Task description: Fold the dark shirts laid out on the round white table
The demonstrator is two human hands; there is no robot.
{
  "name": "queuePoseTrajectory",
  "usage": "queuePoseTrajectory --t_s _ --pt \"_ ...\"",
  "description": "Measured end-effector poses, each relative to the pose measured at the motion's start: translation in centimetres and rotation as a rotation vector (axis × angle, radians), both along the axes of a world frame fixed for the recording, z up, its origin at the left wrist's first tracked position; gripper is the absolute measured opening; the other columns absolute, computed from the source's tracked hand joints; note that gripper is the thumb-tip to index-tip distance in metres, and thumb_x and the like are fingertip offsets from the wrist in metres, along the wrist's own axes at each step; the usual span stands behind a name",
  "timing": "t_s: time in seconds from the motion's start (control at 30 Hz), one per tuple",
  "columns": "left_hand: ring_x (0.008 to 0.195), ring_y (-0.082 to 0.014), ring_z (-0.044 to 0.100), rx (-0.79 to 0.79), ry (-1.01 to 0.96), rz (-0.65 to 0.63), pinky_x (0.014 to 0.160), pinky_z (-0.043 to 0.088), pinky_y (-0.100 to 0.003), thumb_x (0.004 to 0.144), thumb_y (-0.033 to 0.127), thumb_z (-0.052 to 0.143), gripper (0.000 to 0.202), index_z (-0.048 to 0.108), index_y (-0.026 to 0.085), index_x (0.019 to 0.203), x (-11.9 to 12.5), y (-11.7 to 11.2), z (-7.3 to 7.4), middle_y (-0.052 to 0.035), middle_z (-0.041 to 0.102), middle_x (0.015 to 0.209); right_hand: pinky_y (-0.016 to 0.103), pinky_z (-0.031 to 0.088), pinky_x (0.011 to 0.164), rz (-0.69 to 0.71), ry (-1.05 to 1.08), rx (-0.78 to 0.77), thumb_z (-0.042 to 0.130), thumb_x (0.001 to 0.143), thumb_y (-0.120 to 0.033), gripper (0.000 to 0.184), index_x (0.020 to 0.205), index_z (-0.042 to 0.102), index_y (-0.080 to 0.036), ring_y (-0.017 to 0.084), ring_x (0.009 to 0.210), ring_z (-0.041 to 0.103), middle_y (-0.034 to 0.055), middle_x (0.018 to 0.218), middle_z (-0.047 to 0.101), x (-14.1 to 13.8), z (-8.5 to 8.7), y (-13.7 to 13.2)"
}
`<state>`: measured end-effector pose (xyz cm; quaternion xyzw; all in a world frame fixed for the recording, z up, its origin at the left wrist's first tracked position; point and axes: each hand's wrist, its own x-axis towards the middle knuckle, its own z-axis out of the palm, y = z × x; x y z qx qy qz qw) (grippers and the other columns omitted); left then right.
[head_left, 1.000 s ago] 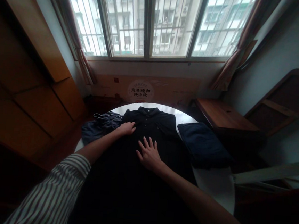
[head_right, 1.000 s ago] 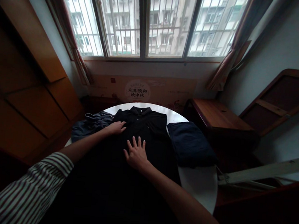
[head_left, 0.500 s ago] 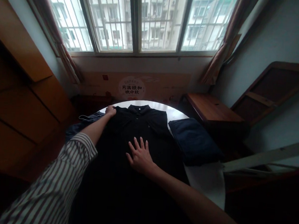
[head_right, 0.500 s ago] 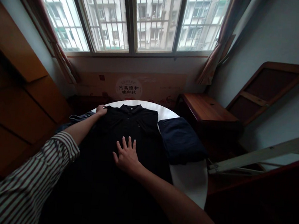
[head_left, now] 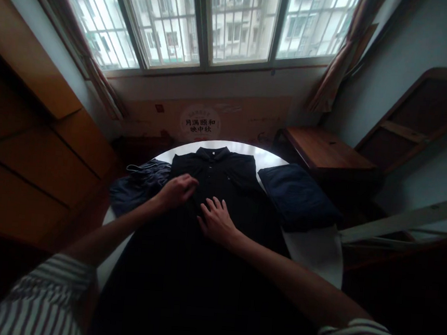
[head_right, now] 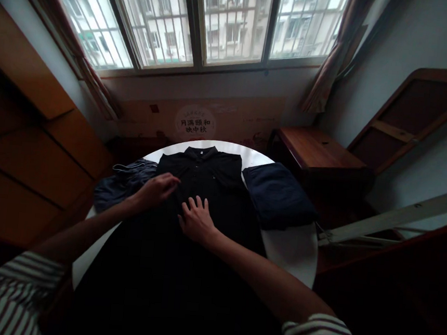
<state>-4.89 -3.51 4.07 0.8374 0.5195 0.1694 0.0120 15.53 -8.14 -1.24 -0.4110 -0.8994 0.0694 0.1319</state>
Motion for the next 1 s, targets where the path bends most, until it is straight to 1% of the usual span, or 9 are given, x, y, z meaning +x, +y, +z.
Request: queuePoseTrajectory --t_s 0.1,0.2,0.3,0.4,0.53,0.63,0.7,0.83,1.0 --pt "0.088 -0.0175 0.062 -0.124 0.161 -0.275 0.085 0.05 -0.031 0.099 0.023 0.045 0.023 0.067 0.021 0.103 1.3 -11.0 -0.9 -0.0058 0.067 0.098 0.052 0.039 0.103 0.082 -0.096 0.029 0.041 0.1 -0.031 0.038 0.128 0.059 -0.013 0.034 0.122 0.051 0.0198 0.132 0.057 0.4 1.6 -0.9" --pt "0.094 -0.0195 0.062 -0.187 0.14 -0.351 0.087 0.052 -0.034 0.097 0.035 0.054 0.022 0.066 0.025 0.112 0.6 -19.6 -1.7 -0.0065 0.069 0.104 0.047 0.046 0.096 0.234 -0.158 -0.026 0.049 0.096 -0.026 0.034 0.126 0.06 -0.014 0.031 0.111 0.059 0.0177 0.125 0.061 2.9 3.6 -3.8" --pt "0.113 -0.0262 0.059 -0.201 0.083 -0.315 0.095 0.053 -0.041 0.085 0.047 0.069 0.048 0.061 0.029 0.128 -2.2 -25.1 -2.8 -0.0098 0.066 0.124 0.047 0.044 0.102 0.337 -0.109 -0.153 0.054 0.096 -0.036 0.04 0.13 0.059 -0.017 0.03 0.117 0.059 0.0157 0.129 0.062 7.5 4.6 -9.1" --pt "0.126 -0.0287 0.053 -0.198 0.09 -0.218 0.1 0.053 -0.045 0.083 0.037 0.071 0.062 0.05 0.036 0.142 -5.6 -28.6 -4.3 -0.0076 0.06 0.137 0.057 0.032 0.114 0.356 -0.042 -0.265 0.061 0.089 -0.056 0.069 0.148 0.044 -0.026 0.034 0.141 0.037 0.0122 0.151 0.046 12.7 3.4 -14.9" --pt "0.123 -0.0231 0.057 -0.217 0.126 -0.135 0.1 0.054 -0.039 0.076 0.008 0.056 0.087 0.032 0.041 0.152 -8.5 -31.3 -5.7 -0.0033 0.059 0.139 0.058 0.027 0.117 0.267 0.015 -0.284 0.06 0.091 -0.039 0.076 0.156 0.021 -0.04 0.03 0.147 0.027 0.0034 0.158 0.033 17.9 -0.3 -20.0" --pt "0.113 -0.0215 0.062 -0.189 0.122 -0.104 0.095 0.057 -0.034 0.07 0.006 0.052 0.092 0.028 0.031 0.156 -9.1 -31.6 -5.6 -0.0083 0.063 0.131 0.055 0.033 0.115 0.193 0.029 -0.1 0.05 0.09 -0.017 0.079 0.157 0.014 -0.041 0.026 0.144 0.034 0.0023 0.154 0.04 20.5 -2.8 -21.3" --pt "0.109 -0.0209 0.064 -0.141 0.113 -0.08 0.092 0.058 -0.032 0.074 0.005 0.05 0.08 0.038 0.024 0.151 -9.3 -31.3 -5.1 -0.0105 0.066 0.125 0.053 0.042 0.109 0.168 0.001 0.081 0.044 0.088 -0.007 0.08 0.157 0.015 -0.035 0.025 0.14 0.042 0.0035 0.15 0.047 21.7 -3.4 -21.6" --pt "0.102 -0.0175 0.066 -0.053 0.108 -0.054 0.09 0.057 -0.028 0.085 -0.002 0.037 0.052 0.059 0.02 0.126 -9.7 -30.5 -4.6 -0.0081 0.069 0.111 0.041 0.058 0.091 0.191 -0.022 0.303 0.04 0.087 0.0 0.074 0.156 0.027 -0.025 0.024 0.125 0.058 0.005 0.136 0.062 23.2 -2.3 -21.7" --pt "0.095 -0.0171 0.067 -0.117 0.135 -0.097 0.083 0.058 -0.024 0.09 0.009 0.046 0.041 0.058 0.023 0.127 -9.9 -30.0 -4.6 -0.0074 0.068 0.111 0.027 0.061 0.087 0.15 0.141 0.162 0.043 0.087 -0.005 0.06 0.144 0.052 -0.022 0.021 0.108 0.07 0.007 0.127 0.068 25.1 0.6 -21.1"
